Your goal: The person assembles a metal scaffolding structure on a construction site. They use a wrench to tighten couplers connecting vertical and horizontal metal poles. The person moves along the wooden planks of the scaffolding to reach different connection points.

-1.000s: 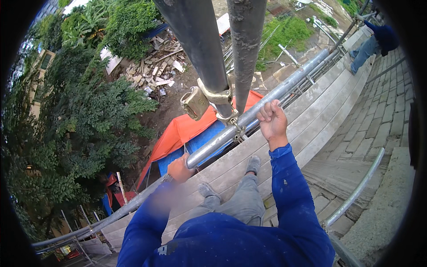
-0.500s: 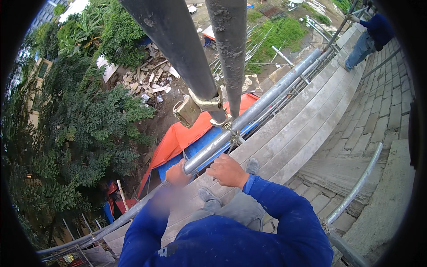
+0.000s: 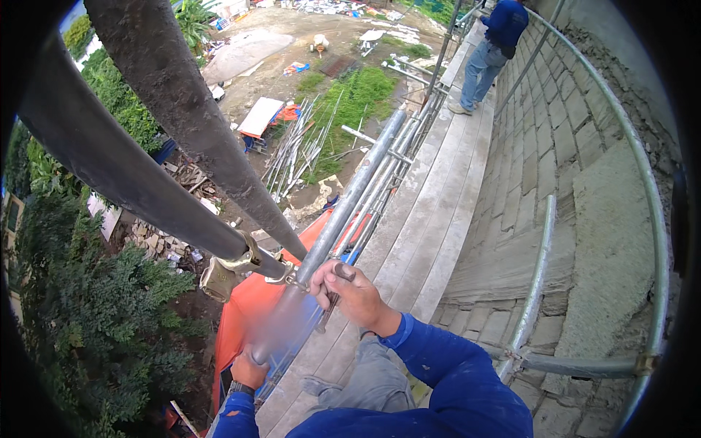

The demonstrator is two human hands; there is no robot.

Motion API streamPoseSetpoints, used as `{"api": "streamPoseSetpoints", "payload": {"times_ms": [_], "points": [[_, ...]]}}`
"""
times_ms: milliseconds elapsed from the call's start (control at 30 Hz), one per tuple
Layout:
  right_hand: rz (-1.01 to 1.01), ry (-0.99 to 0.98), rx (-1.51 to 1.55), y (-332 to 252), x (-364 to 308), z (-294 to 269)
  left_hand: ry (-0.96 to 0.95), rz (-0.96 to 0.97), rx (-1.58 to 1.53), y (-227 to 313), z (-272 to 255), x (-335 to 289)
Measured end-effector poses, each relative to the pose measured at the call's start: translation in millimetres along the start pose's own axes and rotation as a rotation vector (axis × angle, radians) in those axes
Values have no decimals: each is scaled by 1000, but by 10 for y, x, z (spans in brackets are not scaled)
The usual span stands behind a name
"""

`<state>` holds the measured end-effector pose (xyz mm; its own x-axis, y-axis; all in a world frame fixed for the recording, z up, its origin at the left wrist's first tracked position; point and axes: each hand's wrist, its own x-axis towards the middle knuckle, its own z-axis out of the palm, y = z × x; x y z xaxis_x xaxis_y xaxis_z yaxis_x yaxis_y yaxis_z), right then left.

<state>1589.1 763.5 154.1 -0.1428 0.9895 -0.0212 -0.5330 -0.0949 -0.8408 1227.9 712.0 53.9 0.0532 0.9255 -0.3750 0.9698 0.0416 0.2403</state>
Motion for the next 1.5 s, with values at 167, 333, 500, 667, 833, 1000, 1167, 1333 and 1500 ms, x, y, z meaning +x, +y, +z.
{"api": "streamPoseSetpoints", "payload": {"times_ms": [167,333,500,667,833,1000,1167,1333,1500], "points": [[-85,-29,-475,77,-26,-189,18,13,-21,-80,-33,-37],[168,129,-372,399,-240,-391,-86,-54,21,79,-144,-7],[22,179,-61,349,41,-655,-76,-63,-104,342,-436,-117],[114,228,41,713,363,-947,-74,-55,-91,296,-429,-119],[168,328,110,948,531,-1108,-74,-39,-83,228,-358,-93],[210,354,191,1029,656,-1113,-57,-44,-105,175,-308,-85],[238,384,230,1032,651,-1112,-70,-56,-83,90,-243,-45],[235,388,156,1003,796,-1033,-75,-84,-79,36,-170,-22],[107,407,142,1008,708,-904,-71,-76,-70,30,-152,-29]]}}
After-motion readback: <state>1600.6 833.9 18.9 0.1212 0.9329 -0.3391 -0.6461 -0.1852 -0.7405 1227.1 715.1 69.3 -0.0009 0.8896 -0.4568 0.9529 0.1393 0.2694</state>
